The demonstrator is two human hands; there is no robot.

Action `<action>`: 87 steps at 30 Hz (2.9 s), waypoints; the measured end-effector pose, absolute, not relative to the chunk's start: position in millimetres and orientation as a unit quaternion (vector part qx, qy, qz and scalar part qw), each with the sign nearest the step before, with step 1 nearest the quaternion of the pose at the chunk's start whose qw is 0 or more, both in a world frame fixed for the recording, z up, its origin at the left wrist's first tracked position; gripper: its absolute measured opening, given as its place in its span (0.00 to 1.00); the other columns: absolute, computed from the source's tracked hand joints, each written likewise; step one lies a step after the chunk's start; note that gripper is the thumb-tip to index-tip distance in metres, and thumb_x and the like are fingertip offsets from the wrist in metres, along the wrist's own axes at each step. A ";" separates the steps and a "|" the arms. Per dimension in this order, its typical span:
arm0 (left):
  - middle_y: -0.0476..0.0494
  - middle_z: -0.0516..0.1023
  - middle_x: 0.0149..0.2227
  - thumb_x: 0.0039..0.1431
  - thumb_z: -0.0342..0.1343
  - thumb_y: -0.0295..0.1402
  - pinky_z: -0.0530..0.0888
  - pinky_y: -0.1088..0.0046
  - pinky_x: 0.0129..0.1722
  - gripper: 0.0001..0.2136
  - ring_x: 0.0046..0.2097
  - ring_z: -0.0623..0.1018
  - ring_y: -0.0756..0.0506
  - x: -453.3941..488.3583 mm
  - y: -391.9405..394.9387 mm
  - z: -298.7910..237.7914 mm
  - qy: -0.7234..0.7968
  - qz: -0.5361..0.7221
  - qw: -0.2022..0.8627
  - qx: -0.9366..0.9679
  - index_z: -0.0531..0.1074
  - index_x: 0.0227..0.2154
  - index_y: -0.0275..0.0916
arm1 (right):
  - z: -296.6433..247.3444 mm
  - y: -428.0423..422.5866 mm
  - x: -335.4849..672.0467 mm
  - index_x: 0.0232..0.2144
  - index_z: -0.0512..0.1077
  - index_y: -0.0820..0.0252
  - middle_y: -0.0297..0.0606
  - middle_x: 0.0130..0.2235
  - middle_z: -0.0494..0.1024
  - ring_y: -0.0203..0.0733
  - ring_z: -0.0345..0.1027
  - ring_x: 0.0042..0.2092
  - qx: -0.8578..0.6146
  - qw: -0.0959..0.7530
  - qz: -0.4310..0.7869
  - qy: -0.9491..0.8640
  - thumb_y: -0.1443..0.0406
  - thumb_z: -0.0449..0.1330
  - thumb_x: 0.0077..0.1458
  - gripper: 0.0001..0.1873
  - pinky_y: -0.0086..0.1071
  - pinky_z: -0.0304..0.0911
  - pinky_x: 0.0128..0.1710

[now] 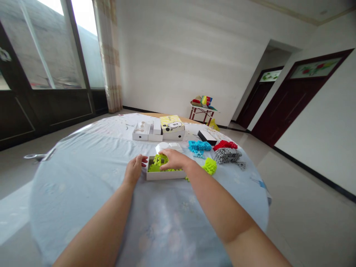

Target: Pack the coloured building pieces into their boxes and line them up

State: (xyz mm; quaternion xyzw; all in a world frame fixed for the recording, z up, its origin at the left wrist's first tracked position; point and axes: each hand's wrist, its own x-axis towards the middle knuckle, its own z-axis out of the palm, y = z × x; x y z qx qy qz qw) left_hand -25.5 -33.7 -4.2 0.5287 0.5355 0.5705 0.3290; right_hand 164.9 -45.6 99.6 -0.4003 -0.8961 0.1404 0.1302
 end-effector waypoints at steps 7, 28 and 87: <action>0.41 0.76 0.27 0.53 0.40 0.50 0.70 0.69 0.29 0.25 0.25 0.73 0.46 -25.2 -35.8 -4.2 0.534 0.576 0.330 0.524 0.74 0.31 0.32 | 94.6 -34.2 158.8 0.51 0.65 0.60 0.44 0.49 0.73 0.46 0.67 0.49 -0.396 0.131 0.249 -0.874 0.57 0.67 0.40 0.35 0.33 0.62 0.47; 0.44 0.76 0.27 0.50 0.46 0.47 0.70 0.69 0.31 0.20 0.27 0.74 0.46 -22.6 -41.5 4.2 0.554 0.532 0.312 0.559 0.74 0.30 0.36 | 68.2 -26.9 197.4 0.37 0.76 0.52 0.34 0.39 0.79 0.46 0.71 0.42 -0.506 -0.012 0.103 -0.856 0.59 0.67 0.36 0.21 0.28 0.62 0.34; 0.46 0.76 0.29 0.53 0.44 0.48 0.69 0.71 0.33 0.20 0.30 0.75 0.46 -23.2 -35.8 -5.0 0.551 0.507 0.293 0.595 0.72 0.31 0.37 | 93.8 -20.2 198.9 0.57 0.59 0.56 0.42 0.52 0.71 0.46 0.68 0.48 -0.470 -0.101 0.117 -0.869 0.66 0.66 0.36 0.43 0.29 0.63 0.44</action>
